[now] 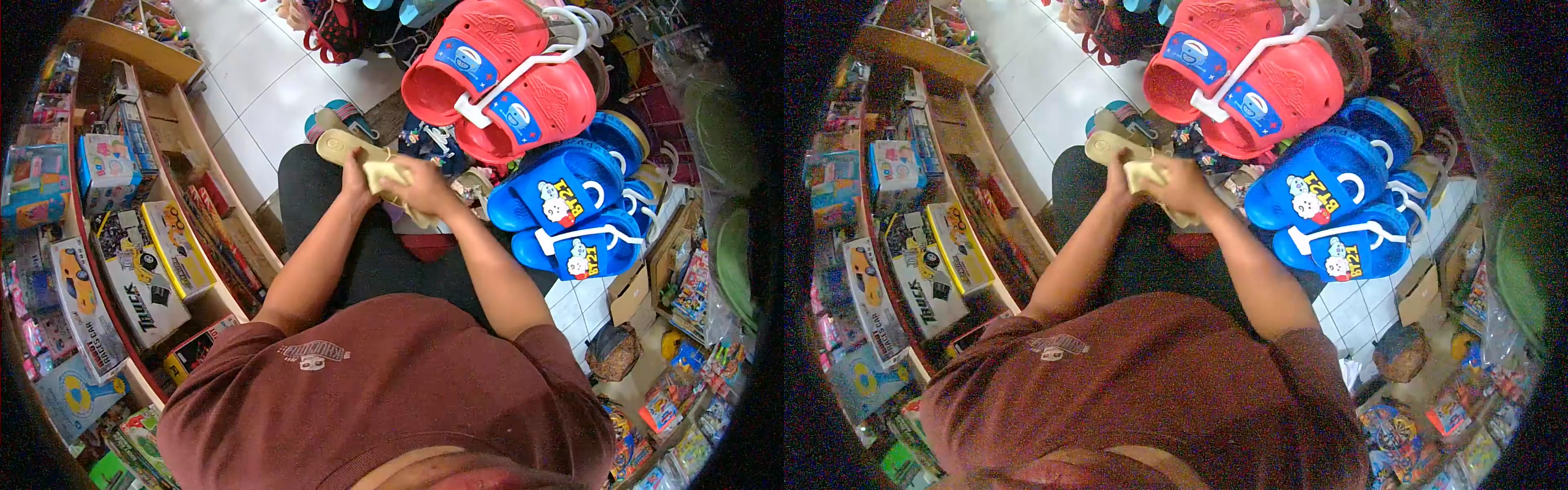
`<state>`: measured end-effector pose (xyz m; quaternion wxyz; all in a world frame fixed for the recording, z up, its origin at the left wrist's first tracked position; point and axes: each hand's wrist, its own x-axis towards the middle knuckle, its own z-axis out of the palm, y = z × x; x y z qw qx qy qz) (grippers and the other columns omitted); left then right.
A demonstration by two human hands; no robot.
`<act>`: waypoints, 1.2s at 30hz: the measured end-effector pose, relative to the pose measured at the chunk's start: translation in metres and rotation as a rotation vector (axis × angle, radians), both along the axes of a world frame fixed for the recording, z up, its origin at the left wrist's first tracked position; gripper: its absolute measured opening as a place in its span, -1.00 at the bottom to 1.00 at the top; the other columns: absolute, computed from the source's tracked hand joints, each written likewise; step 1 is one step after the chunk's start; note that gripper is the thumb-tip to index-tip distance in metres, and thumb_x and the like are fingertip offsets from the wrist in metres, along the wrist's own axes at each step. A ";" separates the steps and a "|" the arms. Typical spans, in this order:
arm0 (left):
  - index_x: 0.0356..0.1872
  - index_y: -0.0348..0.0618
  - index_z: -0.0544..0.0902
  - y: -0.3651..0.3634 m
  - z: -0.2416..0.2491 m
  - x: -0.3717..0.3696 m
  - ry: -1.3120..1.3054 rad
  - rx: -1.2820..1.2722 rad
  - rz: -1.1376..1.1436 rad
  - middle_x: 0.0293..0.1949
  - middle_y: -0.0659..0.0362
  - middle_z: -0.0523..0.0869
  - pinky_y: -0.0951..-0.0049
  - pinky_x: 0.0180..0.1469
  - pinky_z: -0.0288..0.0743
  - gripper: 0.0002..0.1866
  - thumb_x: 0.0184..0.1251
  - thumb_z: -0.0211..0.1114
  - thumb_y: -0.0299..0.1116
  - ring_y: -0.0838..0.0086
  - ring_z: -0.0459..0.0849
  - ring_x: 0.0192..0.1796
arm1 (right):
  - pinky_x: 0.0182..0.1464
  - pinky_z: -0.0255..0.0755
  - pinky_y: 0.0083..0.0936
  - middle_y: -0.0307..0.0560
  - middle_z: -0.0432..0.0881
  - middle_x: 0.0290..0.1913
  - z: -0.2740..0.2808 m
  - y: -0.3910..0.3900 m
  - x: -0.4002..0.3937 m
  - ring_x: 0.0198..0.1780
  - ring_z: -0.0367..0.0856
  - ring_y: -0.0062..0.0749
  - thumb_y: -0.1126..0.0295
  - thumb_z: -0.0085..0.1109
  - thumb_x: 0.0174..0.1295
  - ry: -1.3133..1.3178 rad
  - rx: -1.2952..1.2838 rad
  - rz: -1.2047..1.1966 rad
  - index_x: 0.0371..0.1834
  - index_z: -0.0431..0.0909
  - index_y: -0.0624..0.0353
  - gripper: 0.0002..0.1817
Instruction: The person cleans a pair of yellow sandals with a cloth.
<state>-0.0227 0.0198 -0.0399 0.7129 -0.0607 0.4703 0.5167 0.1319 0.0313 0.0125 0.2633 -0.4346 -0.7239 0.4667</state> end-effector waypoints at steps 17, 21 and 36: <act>-0.07 -0.17 0.52 0.000 -0.012 -0.012 0.020 0.022 -0.124 -0.16 -0.04 0.66 0.09 0.00 0.60 -0.58 0.25 0.05 -0.05 0.11 0.68 -0.12 | -0.02 0.53 -0.34 0.13 0.71 -0.13 0.011 0.003 0.001 -0.06 0.71 -0.14 0.06 0.38 0.16 -0.032 -0.223 0.030 0.04 0.60 0.18 -0.49; 0.14 -0.19 0.48 0.003 -0.016 -0.003 0.045 -0.078 -0.010 0.03 -0.07 0.64 -0.15 0.21 0.46 -0.43 0.30 -0.01 0.05 0.05 0.64 0.09 | -0.09 0.54 -0.33 0.10 0.71 -0.19 0.001 0.017 0.009 -0.19 0.71 -0.18 0.09 0.37 0.17 -0.172 -0.024 -0.331 -0.02 0.58 0.21 -0.54; 0.17 -0.15 0.46 0.006 0.007 0.000 -0.007 -0.055 0.052 0.14 -0.04 0.58 -0.08 0.29 0.36 -0.41 0.31 -0.03 0.10 0.07 0.58 0.15 | 0.08 0.50 -0.26 0.19 0.66 0.03 -0.014 0.009 0.004 0.07 0.65 -0.03 0.04 0.35 0.17 -0.078 -0.021 -0.218 0.17 0.50 0.21 -0.40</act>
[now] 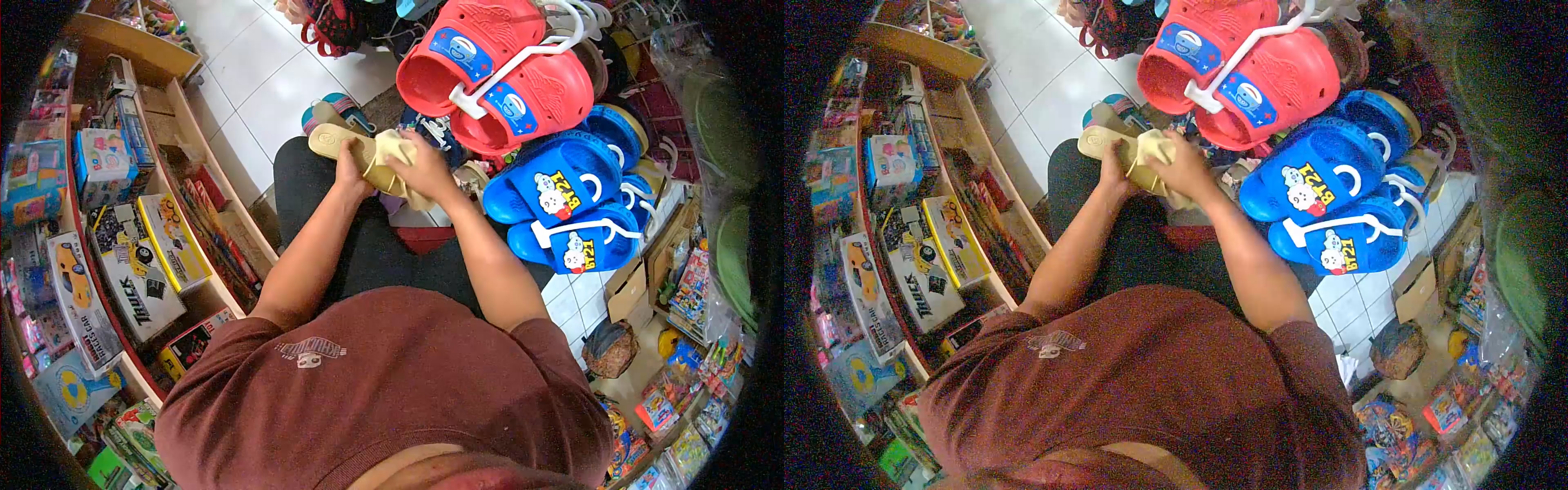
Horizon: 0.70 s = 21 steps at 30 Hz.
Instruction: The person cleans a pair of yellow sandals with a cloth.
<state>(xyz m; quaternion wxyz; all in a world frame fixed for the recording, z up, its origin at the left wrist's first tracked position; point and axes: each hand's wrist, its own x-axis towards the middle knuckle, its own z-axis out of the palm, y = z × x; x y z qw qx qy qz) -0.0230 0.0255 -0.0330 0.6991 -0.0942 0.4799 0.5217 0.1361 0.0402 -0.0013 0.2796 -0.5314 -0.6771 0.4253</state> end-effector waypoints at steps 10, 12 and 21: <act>0.24 -0.14 0.44 -0.001 -0.003 -0.004 -0.072 0.222 -0.014 0.22 0.01 0.55 -0.01 0.34 0.31 -0.41 0.35 0.00 0.06 0.14 0.51 0.27 | 0.01 0.57 -0.48 -0.11 0.67 0.00 -0.018 0.010 -0.007 -0.05 0.68 -0.41 0.05 0.03 0.38 1.120 -0.842 -0.004 0.18 0.49 0.18 -0.51; 0.24 -0.15 0.44 -0.003 0.004 0.000 -0.053 0.238 -0.080 0.19 0.05 0.57 0.07 0.33 0.33 -0.43 0.39 -0.04 0.04 0.19 0.51 0.27 | 0.05 0.56 -0.44 -0.08 0.66 0.04 -0.021 0.010 -0.006 -0.02 0.67 -0.37 0.02 -0.02 0.40 1.280 -0.943 0.002 0.20 0.48 0.17 -0.50; 0.33 -0.10 0.36 -0.020 0.066 0.003 -0.113 0.481 0.195 0.20 0.06 0.51 0.00 0.46 0.10 0.21 -0.05 -0.44 0.77 0.09 0.44 0.29 | -0.16 0.63 -0.42 -0.04 0.69 -0.15 -0.001 0.008 -0.003 -0.21 0.70 -0.32 0.03 -0.15 0.42 1.474 -0.933 -0.213 0.11 0.52 0.15 -0.53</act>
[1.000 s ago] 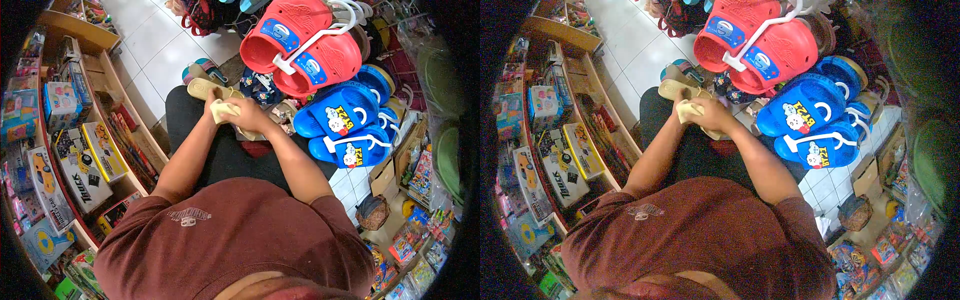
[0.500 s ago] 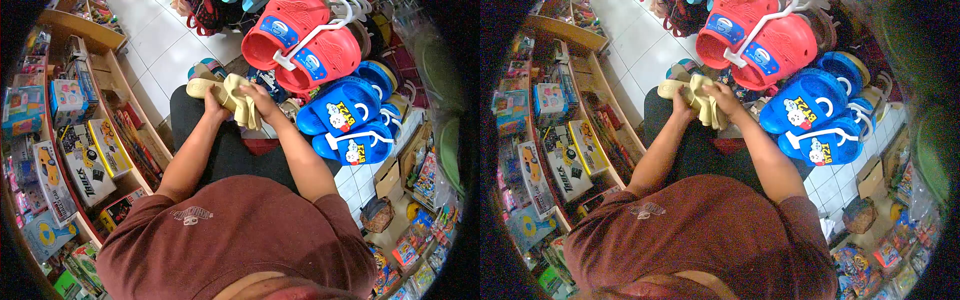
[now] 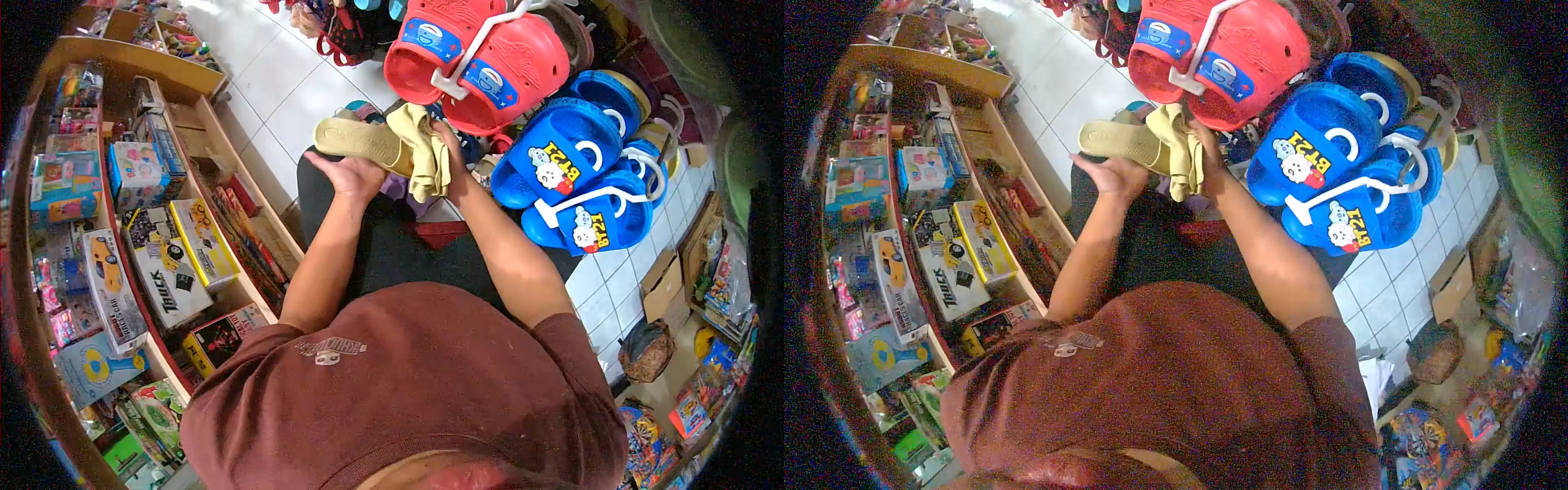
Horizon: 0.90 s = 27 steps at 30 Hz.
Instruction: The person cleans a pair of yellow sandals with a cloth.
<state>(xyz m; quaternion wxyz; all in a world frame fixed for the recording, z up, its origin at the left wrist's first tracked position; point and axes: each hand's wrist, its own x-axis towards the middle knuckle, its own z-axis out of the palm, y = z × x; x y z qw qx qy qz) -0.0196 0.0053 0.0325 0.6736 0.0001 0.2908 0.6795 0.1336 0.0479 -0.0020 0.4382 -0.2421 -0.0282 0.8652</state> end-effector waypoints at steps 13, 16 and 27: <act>0.31 -0.22 0.41 -0.024 -0.019 -0.040 0.052 -0.185 -0.905 0.23 -0.03 0.57 0.14 0.29 0.43 -0.28 0.41 0.04 0.22 0.15 0.59 0.20 | 0.04 0.56 -0.44 -0.05 0.65 0.04 0.033 -0.025 0.019 -0.02 0.66 -0.37 0.04 0.02 0.32 -0.038 0.237 0.396 0.23 0.47 0.15 -0.47; 0.27 -0.16 0.47 -0.031 -0.013 -0.037 0.044 -0.235 -0.844 0.18 0.01 0.61 0.12 0.25 0.47 -0.39 0.48 0.00 0.13 0.18 0.62 0.17 | 0.06 0.48 -0.50 -0.14 0.66 -0.08 0.034 -0.025 0.015 -0.06 0.62 -0.48 0.12 0.14 0.28 -0.215 0.389 0.303 0.12 0.53 0.16 -0.55; 0.31 -0.13 0.43 -0.028 -0.009 -0.018 -0.026 -0.217 -0.279 0.24 -0.02 0.56 -0.04 0.36 0.30 -0.37 0.42 -0.14 0.11 0.08 0.52 0.27 | 0.04 0.44 -0.38 0.03 0.67 -0.13 0.009 -0.015 0.009 -0.08 0.63 -0.32 0.16 0.29 0.22 -1.018 0.811 0.099 -0.05 0.60 0.28 -0.60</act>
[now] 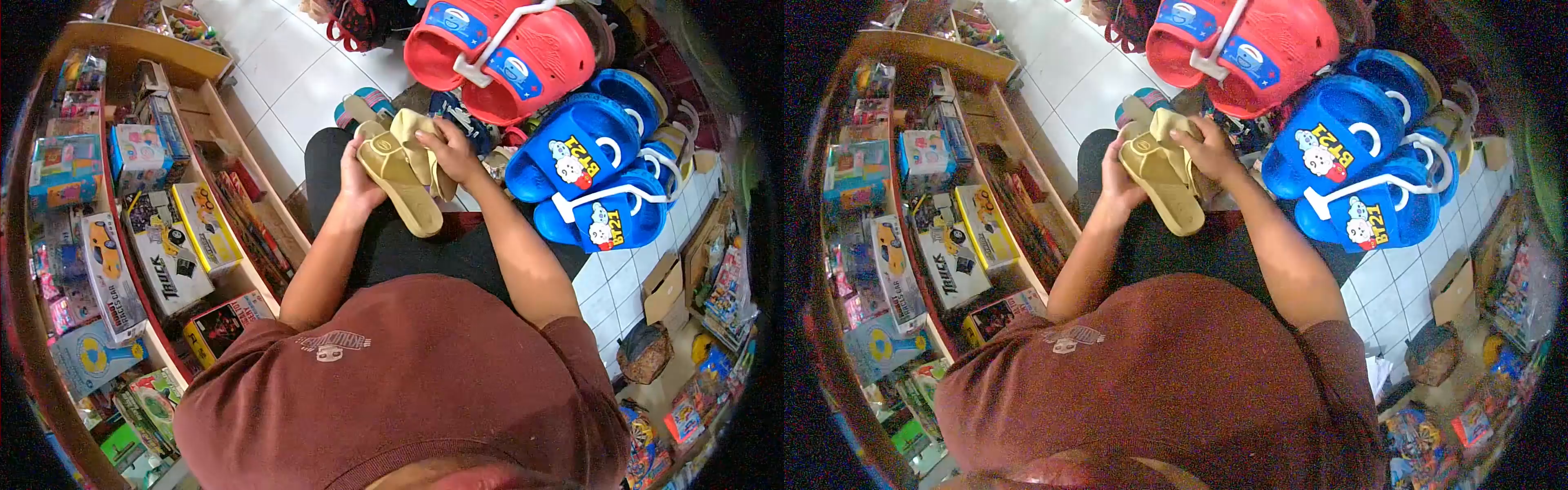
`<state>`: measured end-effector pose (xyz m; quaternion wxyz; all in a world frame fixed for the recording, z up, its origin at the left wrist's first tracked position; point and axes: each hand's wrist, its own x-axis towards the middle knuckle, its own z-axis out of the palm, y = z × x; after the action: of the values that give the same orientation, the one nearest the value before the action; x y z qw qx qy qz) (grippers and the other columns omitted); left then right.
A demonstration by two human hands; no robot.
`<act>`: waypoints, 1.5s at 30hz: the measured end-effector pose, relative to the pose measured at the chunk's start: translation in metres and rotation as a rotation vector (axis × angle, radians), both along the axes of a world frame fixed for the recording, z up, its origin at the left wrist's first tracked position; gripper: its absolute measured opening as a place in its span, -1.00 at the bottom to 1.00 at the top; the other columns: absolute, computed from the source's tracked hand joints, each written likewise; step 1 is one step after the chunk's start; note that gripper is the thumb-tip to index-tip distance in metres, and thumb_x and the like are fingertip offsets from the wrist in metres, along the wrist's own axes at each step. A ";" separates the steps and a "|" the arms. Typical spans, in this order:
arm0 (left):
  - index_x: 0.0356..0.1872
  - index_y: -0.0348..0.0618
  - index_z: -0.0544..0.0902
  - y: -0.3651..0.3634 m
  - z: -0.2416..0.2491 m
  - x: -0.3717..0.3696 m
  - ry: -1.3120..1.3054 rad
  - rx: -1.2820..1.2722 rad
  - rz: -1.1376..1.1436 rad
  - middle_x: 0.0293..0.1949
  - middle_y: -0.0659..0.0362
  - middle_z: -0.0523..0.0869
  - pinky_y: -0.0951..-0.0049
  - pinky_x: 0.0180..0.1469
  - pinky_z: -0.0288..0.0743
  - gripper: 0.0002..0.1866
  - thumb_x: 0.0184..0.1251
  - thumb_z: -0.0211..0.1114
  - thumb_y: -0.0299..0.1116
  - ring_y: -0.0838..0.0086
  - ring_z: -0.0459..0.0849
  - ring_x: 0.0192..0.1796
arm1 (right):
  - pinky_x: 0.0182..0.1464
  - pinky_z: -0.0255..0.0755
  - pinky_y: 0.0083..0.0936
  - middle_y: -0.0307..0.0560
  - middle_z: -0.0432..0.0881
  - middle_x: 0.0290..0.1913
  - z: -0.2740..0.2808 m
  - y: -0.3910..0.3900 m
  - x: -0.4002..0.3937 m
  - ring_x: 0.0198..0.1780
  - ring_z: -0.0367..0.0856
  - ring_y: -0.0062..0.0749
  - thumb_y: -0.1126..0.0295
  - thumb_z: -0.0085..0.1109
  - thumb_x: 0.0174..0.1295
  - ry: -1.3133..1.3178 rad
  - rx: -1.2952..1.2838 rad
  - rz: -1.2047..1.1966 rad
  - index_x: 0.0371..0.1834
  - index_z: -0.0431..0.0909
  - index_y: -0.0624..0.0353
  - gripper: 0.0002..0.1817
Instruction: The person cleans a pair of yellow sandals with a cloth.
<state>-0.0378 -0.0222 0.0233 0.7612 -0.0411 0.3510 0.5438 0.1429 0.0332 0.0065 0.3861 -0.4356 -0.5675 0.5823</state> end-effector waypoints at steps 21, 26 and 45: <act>0.20 -0.09 0.48 0.005 -0.010 0.019 0.232 0.024 -0.160 0.06 0.07 0.65 0.14 0.22 0.48 -0.41 0.41 -0.05 0.16 0.23 0.65 0.10 | 0.31 0.32 -0.29 0.11 0.50 0.25 -0.003 -0.025 -0.040 0.25 0.50 -0.13 0.34 0.18 0.28 -0.020 0.226 -0.105 0.30 0.40 0.21 -0.49; 0.16 -0.10 0.48 0.005 -0.017 0.017 0.180 0.112 -0.089 0.04 0.08 0.65 0.15 0.22 0.49 -0.44 0.44 -0.06 0.14 0.26 0.65 0.10 | 0.31 0.30 -0.18 0.12 0.50 0.25 0.002 -0.027 -0.036 0.25 0.48 0.04 0.28 0.31 0.17 -0.294 0.613 0.033 0.30 0.40 0.16 -0.39; 0.23 0.02 0.36 0.011 -0.029 0.013 0.180 0.030 -0.141 0.05 0.11 0.60 0.13 0.23 0.49 -0.54 0.46 0.07 0.02 0.27 0.62 0.09 | 0.27 0.37 -0.25 0.18 0.57 0.13 -0.007 -0.008 -0.033 0.17 0.56 -0.02 0.33 0.21 0.31 -0.103 -0.098 -0.350 0.28 0.38 0.30 -0.49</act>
<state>-0.0243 -0.0115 -0.0061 0.7635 0.0440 0.4120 0.4954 0.1100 0.0250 -0.0009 0.4303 -0.5753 -0.4731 0.5100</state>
